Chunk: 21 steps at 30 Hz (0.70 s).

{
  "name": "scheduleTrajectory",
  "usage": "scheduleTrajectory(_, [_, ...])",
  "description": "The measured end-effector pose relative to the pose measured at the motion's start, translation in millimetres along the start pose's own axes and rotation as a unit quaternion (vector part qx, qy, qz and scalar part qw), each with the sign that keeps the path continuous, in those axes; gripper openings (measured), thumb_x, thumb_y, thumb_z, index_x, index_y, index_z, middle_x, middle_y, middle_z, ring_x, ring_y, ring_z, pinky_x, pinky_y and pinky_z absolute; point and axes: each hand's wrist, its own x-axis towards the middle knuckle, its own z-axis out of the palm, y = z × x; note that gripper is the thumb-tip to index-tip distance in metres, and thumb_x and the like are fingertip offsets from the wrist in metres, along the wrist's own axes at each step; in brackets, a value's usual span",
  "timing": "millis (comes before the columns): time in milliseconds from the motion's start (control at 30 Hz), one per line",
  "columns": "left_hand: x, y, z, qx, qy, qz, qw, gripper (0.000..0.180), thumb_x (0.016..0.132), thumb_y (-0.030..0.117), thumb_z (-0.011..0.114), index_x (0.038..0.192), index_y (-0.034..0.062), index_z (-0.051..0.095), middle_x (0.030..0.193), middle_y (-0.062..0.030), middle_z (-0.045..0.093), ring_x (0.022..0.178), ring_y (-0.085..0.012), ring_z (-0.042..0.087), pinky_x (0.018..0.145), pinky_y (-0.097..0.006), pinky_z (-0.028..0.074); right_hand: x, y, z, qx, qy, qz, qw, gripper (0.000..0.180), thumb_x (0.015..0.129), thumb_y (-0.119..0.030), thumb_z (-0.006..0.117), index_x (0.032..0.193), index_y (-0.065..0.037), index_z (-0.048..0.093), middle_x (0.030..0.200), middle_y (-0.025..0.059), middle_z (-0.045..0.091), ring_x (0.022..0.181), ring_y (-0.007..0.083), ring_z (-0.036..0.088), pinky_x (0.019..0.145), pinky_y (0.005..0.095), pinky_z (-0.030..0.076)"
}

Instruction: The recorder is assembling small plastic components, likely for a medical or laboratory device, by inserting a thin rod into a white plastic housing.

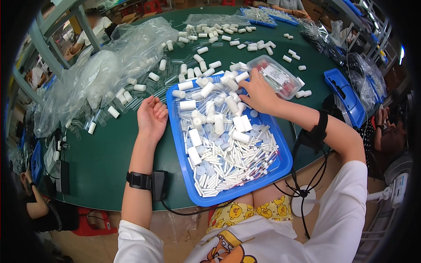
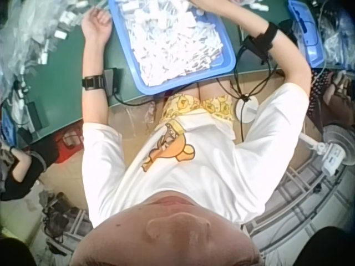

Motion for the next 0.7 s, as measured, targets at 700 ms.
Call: scheduleTrajectory(700, [0.9,-1.2,-1.1,0.002,-0.006,0.001,1.000,0.017,0.090,0.017,0.053,0.081,0.0024,0.048,0.059,0.0011,0.030,0.051,-0.0097,0.031,0.047,-0.023,0.030,15.1,-1.9,-41.9,0.038,-0.250,-0.048,0.966,0.032,0.088,-0.010,0.051,0.118,-0.004,0.058,0.094,0.0199,0.066,0.087,0.0339,0.064,0.079,0.0419,0.048])
